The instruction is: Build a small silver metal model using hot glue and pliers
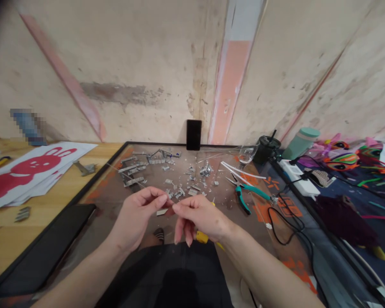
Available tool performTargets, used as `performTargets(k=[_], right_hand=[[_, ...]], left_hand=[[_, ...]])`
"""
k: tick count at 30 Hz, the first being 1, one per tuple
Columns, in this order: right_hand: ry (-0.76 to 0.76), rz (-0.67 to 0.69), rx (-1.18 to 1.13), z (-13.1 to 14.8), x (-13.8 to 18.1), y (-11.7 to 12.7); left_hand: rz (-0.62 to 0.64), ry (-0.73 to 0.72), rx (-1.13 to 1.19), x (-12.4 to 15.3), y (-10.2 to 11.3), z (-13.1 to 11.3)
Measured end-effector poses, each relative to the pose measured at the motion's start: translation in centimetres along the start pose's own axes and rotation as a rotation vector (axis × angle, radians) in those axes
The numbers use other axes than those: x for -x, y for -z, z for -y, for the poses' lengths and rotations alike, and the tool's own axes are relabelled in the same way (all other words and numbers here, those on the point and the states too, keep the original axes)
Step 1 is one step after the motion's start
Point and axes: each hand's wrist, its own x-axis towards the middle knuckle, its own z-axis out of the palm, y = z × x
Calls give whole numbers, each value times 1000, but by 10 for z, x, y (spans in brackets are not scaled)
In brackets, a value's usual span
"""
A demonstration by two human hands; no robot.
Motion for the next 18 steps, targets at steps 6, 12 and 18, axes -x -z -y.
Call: performTargets(k=[6,12,18], right_hand=[[33,63,-303,10,9,9],[-34,106,-358,5,3,5],[-67,137,-378,3,-3,4]], left_hand=[[207,180,240,-6,2,-15],[261,194,178,-6,3,-12],[291,180,91,-6,6,-9]])
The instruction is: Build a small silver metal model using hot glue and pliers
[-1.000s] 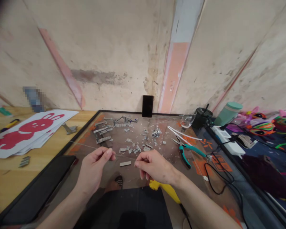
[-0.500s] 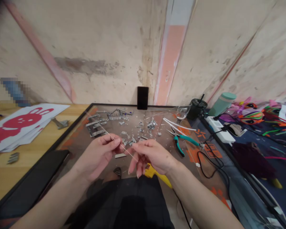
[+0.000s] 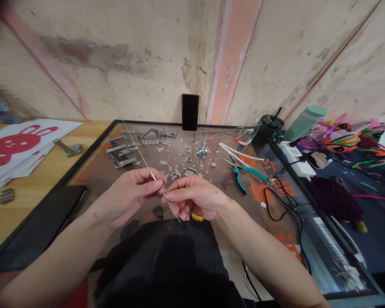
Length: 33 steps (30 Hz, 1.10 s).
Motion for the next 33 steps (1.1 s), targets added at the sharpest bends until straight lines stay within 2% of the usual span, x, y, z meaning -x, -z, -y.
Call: performTargets(k=[12,17,21,24,26,29,31,33], right_hand=[[-50,-2,56,-4,0,3],[-23,-71,95,-5,-1,5],[29,-143,162,-9,-4,5],[53,-194,283,-12,-7,3],[65,-234,423,-10,-7,5],[109,-399,718,4,3,19],[149,-621,955,19,17,39],[119,-855,1187,31,34,65]], left_hand=[[-46,-19,-105,0,0,10],[-135,-94,-205,-1,0,11],[-248,-222,-431,4,-2,11],[-315,-253,-527,9,-2,14],[-342,-229,-501,11,1,18],[-353,-152,-294,9,7,25],[-374,-102,-94,7,10,27],[-385,-63,48,7,12,25]])
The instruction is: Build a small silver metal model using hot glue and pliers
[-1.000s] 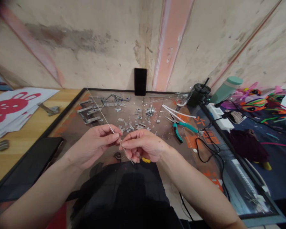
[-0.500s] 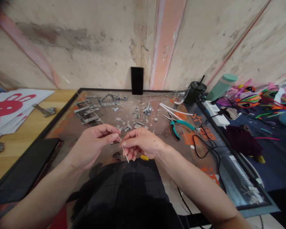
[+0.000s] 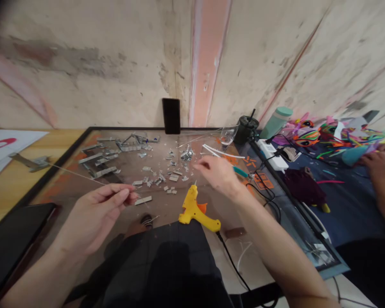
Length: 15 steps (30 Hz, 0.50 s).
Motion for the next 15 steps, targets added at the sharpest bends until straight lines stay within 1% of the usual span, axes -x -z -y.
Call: performTargets(k=[1,3,5,7,11,15], right_hand=[[-33,-59,125,-13,-3,10],[-89,-103,343,-37,-8,23],[-117,-79,510,-56,-10,27],[-125,-33,634,-69,-9,22],[-129,24,797,-76,-11,8],[-132,19,868,-76,-18,2]], left_hand=[[-3,20,34,0,0,-1],[3,41,69,0,1,-4],[-2,48,88,0,3,-5],[-6,45,98,0,4,-5],[-14,38,89,0,5,-3],[-21,36,71,0,4,-4]])
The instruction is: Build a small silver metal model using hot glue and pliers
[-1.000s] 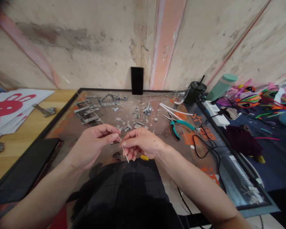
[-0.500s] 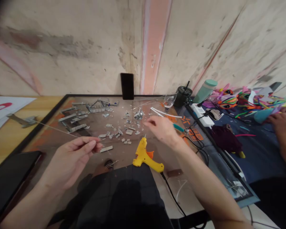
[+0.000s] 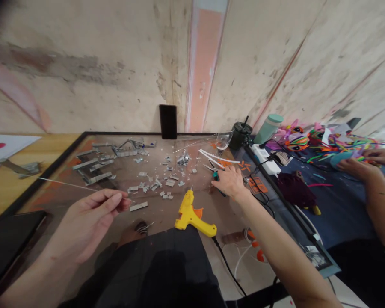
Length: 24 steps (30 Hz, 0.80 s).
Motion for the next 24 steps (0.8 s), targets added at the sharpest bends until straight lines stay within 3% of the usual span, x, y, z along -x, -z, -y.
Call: performTargets(k=[8,14,17,18,19,21,22,24], right_hand=[[-7,-138,-169,-1,-3,8],[-6,-288,-629,-11,11,51],[49,-290,-917,3,32,64],[91,-250,-1054,13,40,64],[141,-98,-1452,25,50,62],[201,428,-2038,52,66,55],[185,683,-2200,66,73,49],[164,863,-2237,91,82,37]], left_hand=[[-5,-23,-25,1,-3,-1],[2,-16,22,0,-3,-1],[11,-7,97,1,-3,-3],[12,-6,123,1,-2,-3],[12,-8,149,1,-2,-3],[3,-20,197,-1,0,-2],[-6,-29,220,-2,1,-1],[-24,-52,258,-6,3,0]])
